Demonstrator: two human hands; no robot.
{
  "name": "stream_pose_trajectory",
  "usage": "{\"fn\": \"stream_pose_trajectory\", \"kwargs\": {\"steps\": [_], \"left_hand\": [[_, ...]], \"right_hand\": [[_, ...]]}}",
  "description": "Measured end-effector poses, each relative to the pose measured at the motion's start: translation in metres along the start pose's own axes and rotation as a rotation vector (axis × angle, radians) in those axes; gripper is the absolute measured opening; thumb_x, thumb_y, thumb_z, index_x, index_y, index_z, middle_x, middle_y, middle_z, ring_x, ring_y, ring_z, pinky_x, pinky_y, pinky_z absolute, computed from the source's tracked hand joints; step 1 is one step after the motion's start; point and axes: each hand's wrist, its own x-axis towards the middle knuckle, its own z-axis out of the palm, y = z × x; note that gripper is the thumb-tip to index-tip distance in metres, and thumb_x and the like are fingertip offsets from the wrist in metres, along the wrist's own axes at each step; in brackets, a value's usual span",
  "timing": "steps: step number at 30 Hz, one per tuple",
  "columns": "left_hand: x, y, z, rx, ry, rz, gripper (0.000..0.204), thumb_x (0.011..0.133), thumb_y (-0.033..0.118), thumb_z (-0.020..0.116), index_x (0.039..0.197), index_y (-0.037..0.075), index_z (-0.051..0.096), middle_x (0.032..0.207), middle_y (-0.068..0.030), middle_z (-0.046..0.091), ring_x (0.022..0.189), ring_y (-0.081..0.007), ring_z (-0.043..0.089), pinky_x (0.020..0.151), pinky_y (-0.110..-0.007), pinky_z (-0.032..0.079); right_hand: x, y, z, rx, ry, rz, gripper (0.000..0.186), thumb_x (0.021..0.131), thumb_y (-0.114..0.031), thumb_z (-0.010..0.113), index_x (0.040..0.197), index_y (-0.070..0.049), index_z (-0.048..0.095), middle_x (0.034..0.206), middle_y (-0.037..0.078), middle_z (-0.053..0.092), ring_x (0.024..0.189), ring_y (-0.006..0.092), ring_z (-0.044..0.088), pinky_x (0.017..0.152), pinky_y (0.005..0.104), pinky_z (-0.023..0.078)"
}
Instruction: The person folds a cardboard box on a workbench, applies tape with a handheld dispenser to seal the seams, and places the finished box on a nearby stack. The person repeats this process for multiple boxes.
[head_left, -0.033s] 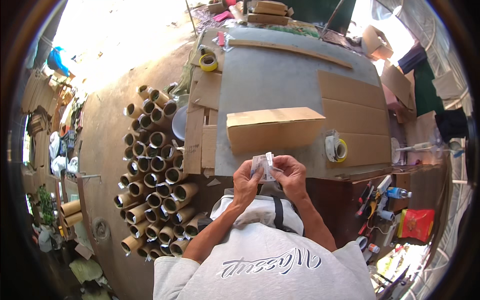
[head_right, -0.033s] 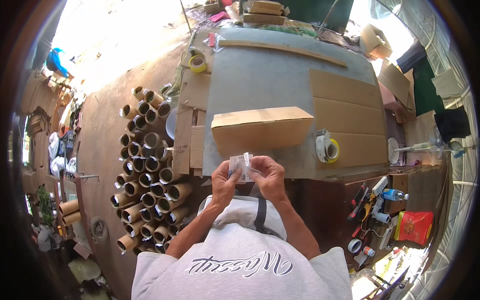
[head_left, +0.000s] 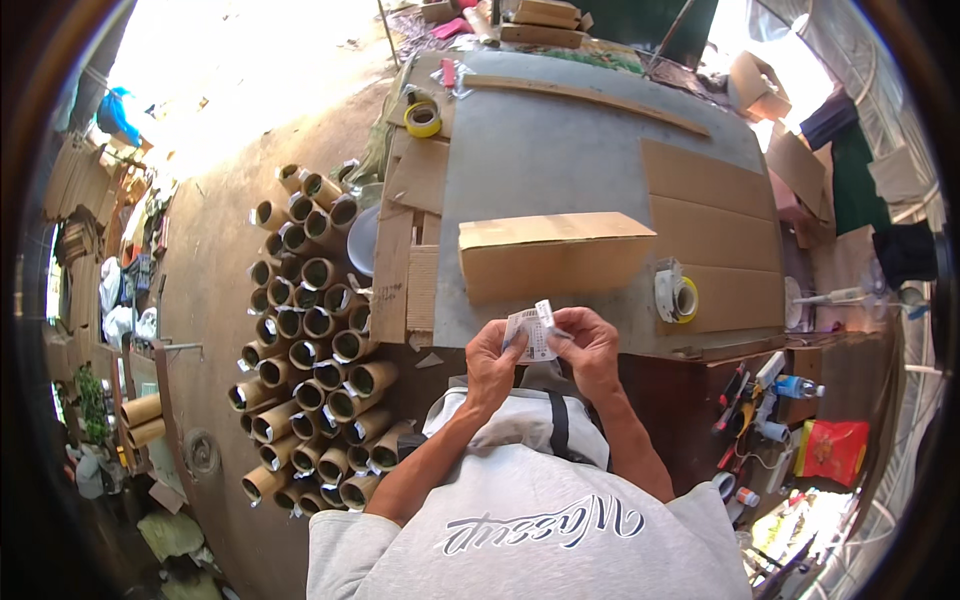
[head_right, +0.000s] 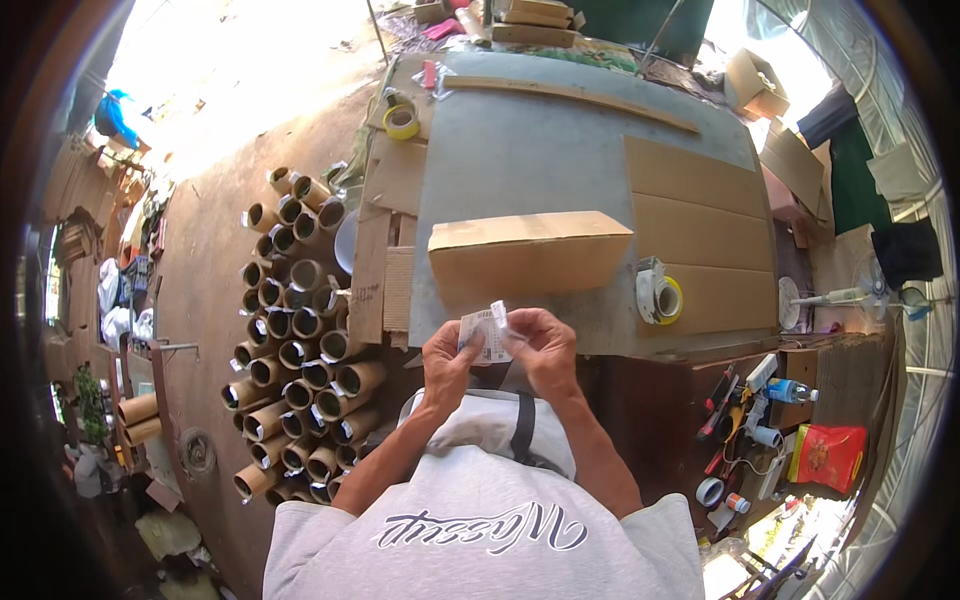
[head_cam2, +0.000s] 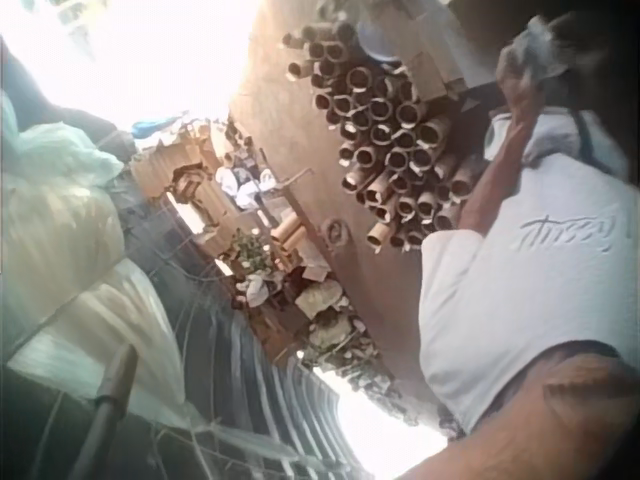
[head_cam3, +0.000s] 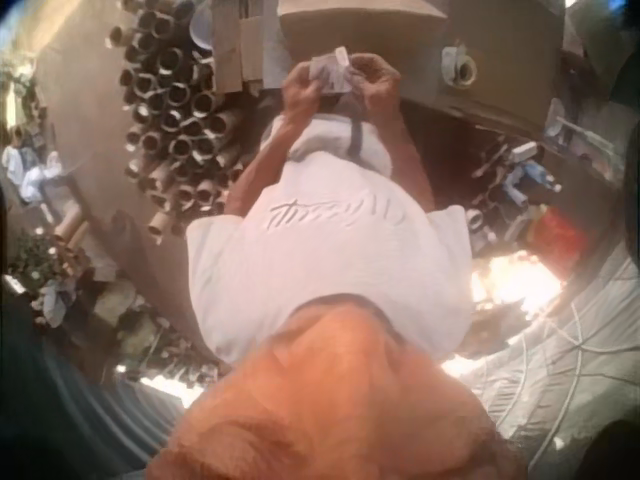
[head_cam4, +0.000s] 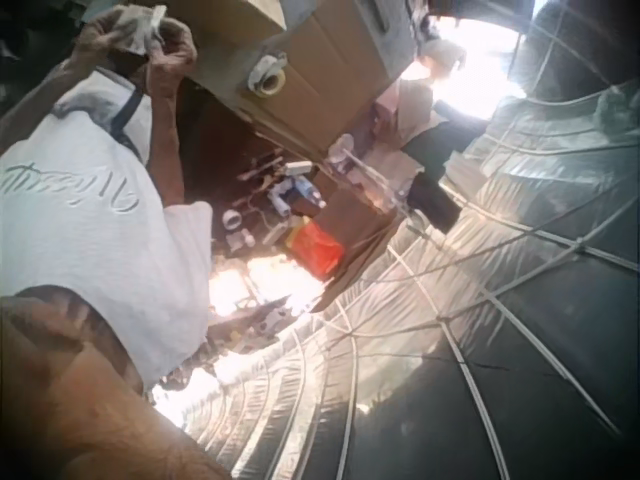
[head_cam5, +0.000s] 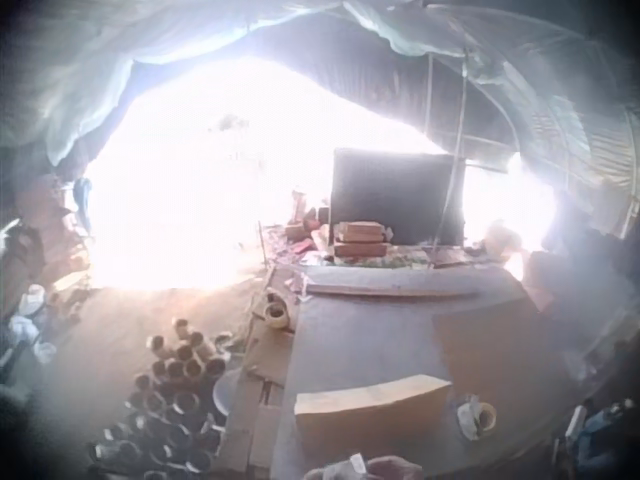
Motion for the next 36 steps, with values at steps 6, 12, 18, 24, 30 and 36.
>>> {"fn": "stream_pose_trajectory", "kwargs": {"steps": [6,12,18,24,30,36], "left_hand": [[-0.014,0.003,-0.012,-0.292,0.067,-0.098,0.006,0.099,0.008,0.073,0.101,0.003,0.071,0.095,-0.0043,0.076,0.083,-0.0104,0.072,0.078,-0.029,0.060],[-0.006,0.012,0.013,-0.158,0.049,-0.031,0.010,0.096,0.009,0.076,0.100,0.000,0.075,0.097,-0.0075,0.078,0.085,-0.0128,0.074,0.079,-0.029,0.062],[-0.008,0.028,0.030,-0.080,-0.020,-0.039,0.013,0.099,0.010,0.074,0.102,-0.003,0.075,0.091,-0.0061,0.076,0.080,-0.0103,0.069,0.075,-0.026,0.056],[-0.007,0.033,0.036,-0.055,-0.022,-0.068,0.017,0.100,0.014,0.073,0.104,-0.002,0.074,0.088,-0.0046,0.074,0.078,-0.0099,0.067,0.077,-0.026,0.056],[-0.008,0.038,0.037,-0.073,-0.065,-0.152,0.014,0.100,0.014,0.072,0.103,-0.001,0.072,0.090,-0.0033,0.072,0.081,-0.0100,0.066,0.080,-0.026,0.055],[-0.005,0.037,0.039,-0.068,-0.076,-0.174,0.018,0.099,0.018,0.074,0.104,0.001,0.073,0.090,-0.0058,0.074,0.083,-0.0128,0.069,0.084,-0.030,0.056]], "right_hand": [[0.015,0.026,-0.007,0.468,0.087,0.153,0.030,0.096,-0.004,0.076,0.124,-0.002,0.067,0.118,0.009,0.074,0.107,0.0186,0.071,0.097,0.0356,0.057],[0.022,0.000,0.032,0.449,0.091,0.305,0.026,0.099,-0.019,0.077,0.120,-0.004,0.070,0.109,0.006,0.076,0.092,0.0163,0.073,0.081,0.0343,0.060],[0.046,-0.019,0.027,0.046,0.071,0.167,0.023,0.100,-0.024,0.076,0.103,-0.001,0.075,0.088,0.003,0.076,0.068,0.0078,0.065,0.060,0.0262,0.054],[0.054,-0.022,0.006,-0.124,0.155,-0.072,0.018,0.100,-0.018,0.077,0.097,0.000,0.076,0.082,0.000,0.073,0.066,0.0039,0.060,0.057,0.0236,0.049],[0.053,-0.027,-0.007,-0.196,0.133,-0.050,0.024,0.100,-0.021,0.077,0.102,0.003,0.075,0.083,0.001,0.074,0.070,0.0042,0.060,0.061,0.0243,0.050],[0.058,-0.024,-0.011,-0.190,0.160,-0.016,0.025,0.100,-0.021,0.077,0.102,0.004,0.075,0.085,0.002,0.075,0.071,0.0052,0.061,0.062,0.0246,0.052]]}}
